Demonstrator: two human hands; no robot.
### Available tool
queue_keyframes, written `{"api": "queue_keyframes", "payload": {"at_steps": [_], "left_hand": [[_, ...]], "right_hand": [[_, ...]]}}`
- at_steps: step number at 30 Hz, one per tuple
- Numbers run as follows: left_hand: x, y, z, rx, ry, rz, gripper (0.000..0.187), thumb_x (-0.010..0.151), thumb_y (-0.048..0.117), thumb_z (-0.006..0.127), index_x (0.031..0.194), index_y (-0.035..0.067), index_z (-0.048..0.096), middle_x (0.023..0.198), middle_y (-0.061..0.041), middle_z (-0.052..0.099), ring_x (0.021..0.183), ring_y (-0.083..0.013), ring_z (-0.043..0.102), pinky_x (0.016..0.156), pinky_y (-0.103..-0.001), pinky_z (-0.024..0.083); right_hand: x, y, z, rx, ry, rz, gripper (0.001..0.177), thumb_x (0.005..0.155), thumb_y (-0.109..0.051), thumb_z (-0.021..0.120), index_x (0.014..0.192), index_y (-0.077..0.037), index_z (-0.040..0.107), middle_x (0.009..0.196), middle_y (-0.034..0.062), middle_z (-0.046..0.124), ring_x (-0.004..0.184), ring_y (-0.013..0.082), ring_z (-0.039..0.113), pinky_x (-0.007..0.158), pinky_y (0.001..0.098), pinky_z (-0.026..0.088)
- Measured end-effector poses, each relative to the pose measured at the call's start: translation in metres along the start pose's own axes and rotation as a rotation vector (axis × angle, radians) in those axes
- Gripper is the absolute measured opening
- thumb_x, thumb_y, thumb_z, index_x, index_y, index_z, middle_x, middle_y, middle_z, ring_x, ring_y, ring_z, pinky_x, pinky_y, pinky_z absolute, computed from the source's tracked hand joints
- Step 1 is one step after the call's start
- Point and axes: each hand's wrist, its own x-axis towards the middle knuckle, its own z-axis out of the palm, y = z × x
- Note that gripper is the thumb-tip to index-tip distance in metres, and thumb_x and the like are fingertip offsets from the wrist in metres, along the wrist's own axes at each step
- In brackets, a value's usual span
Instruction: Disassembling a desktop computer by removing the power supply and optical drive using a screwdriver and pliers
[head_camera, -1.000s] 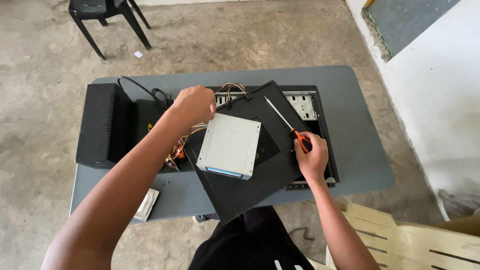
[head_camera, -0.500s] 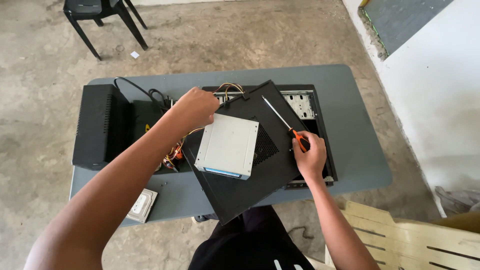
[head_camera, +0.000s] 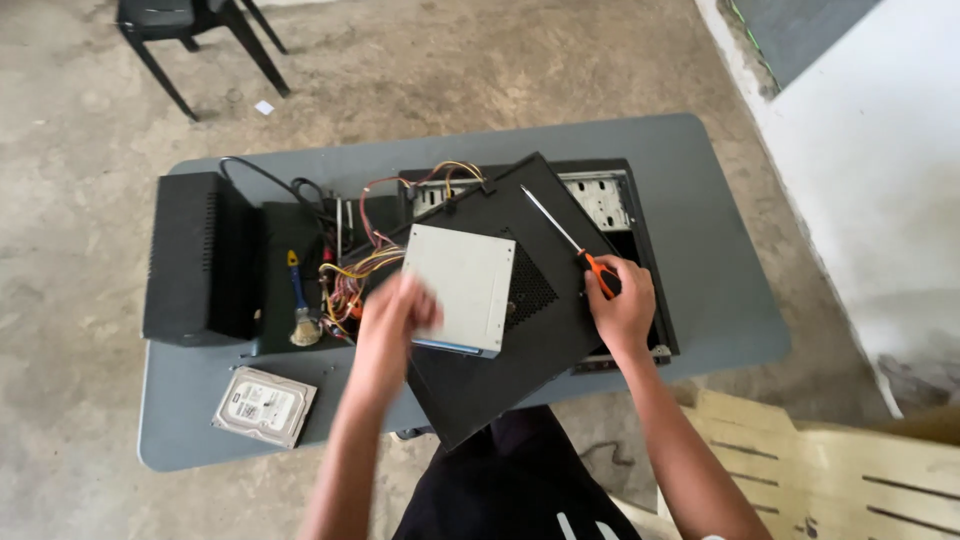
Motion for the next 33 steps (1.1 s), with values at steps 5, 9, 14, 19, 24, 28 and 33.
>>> {"api": "queue_keyframes", "payload": {"at_steps": [5, 9, 14, 19, 24, 28, 33], "left_hand": [[-0.133, -0.04, -0.004, -0.101, 0.188, -0.215, 0.022, 0.097, 0.026, 0.063, 0.084, 0.009, 0.06, 0.073, -0.006, 0.059, 0.061, -0.0125, 0.048, 0.056, -0.028, 0.034], [-0.176, -0.029, -0.005, 0.587, 0.332, -0.326, 0.009, 0.084, 0.02, 0.083, 0.08, 0.012, 0.085, 0.074, 0.003, 0.078, 0.064, -0.0059, 0.057, 0.063, -0.024, 0.048], [-0.148, -0.019, -0.004, 0.964, 0.163, 0.127, 0.008, 0.081, 0.022, 0.084, 0.087, 0.018, 0.084, 0.086, 0.006, 0.082, 0.078, -0.0136, 0.068, 0.074, -0.029, 0.055], [-0.117, -0.01, 0.02, 0.985, 0.013, 0.266, 0.011, 0.089, 0.022, 0.077, 0.094, 0.013, 0.081, 0.09, 0.004, 0.08, 0.086, -0.0183, 0.069, 0.079, -0.033, 0.055], [-0.112, -0.047, 0.011, 1.287, 0.041, 0.263, 0.013, 0.09, 0.031, 0.073, 0.098, 0.024, 0.081, 0.095, 0.008, 0.073, 0.102, -0.0215, 0.059, 0.081, -0.042, 0.041], [-0.122, -0.062, 0.001, 1.362, 0.129, 0.282, 0.01, 0.085, 0.032, 0.078, 0.094, 0.029, 0.082, 0.1, 0.006, 0.063, 0.107, -0.0235, 0.055, 0.091, -0.045, 0.038], [-0.125, -0.065, -0.002, 1.329, 0.19, 0.246, 0.013, 0.084, 0.038, 0.079, 0.093, 0.03, 0.083, 0.1, 0.007, 0.064, 0.107, -0.024, 0.054, 0.092, -0.045, 0.038]], "right_hand": [[-0.001, 0.01, 0.004, -0.031, -0.002, -0.064, 0.036, 0.088, -0.017, 0.077, 0.122, -0.009, 0.069, 0.109, 0.0071, 0.072, 0.099, 0.029, 0.064, 0.085, 0.0424, 0.051], [-0.002, 0.011, 0.004, -0.059, 0.047, -0.211, 0.029, 0.084, -0.01, 0.079, 0.111, -0.006, 0.071, 0.103, 0.0128, 0.072, 0.091, 0.0356, 0.064, 0.084, 0.046, 0.048], [-0.001, 0.007, 0.001, -0.123, -0.013, -0.124, 0.027, 0.091, -0.017, 0.077, 0.114, -0.003, 0.073, 0.113, 0.0111, 0.067, 0.104, 0.0342, 0.058, 0.094, 0.0446, 0.046], [0.001, 0.013, -0.012, -0.077, -0.054, -0.067, 0.044, 0.096, -0.03, 0.075, 0.129, -0.002, 0.067, 0.123, 0.0163, 0.062, 0.112, 0.0399, 0.053, 0.094, 0.0496, 0.045], [-0.011, 0.02, -0.033, -0.048, 0.025, -0.172, 0.021, 0.096, -0.011, 0.068, 0.116, -0.007, 0.07, 0.117, 0.0124, 0.066, 0.112, 0.033, 0.06, 0.102, 0.044, 0.04], [-0.022, 0.016, -0.041, -0.032, -0.015, -0.117, 0.022, 0.091, -0.009, 0.072, 0.114, -0.007, 0.073, 0.114, 0.0111, 0.069, 0.109, 0.0313, 0.061, 0.1, 0.0406, 0.043], [-0.02, 0.024, -0.028, -0.211, -0.089, -0.07, 0.044, 0.087, -0.028, 0.08, 0.126, -0.01, 0.069, 0.119, 0.0099, 0.069, 0.107, 0.0347, 0.062, 0.095, 0.048, 0.045]]}}
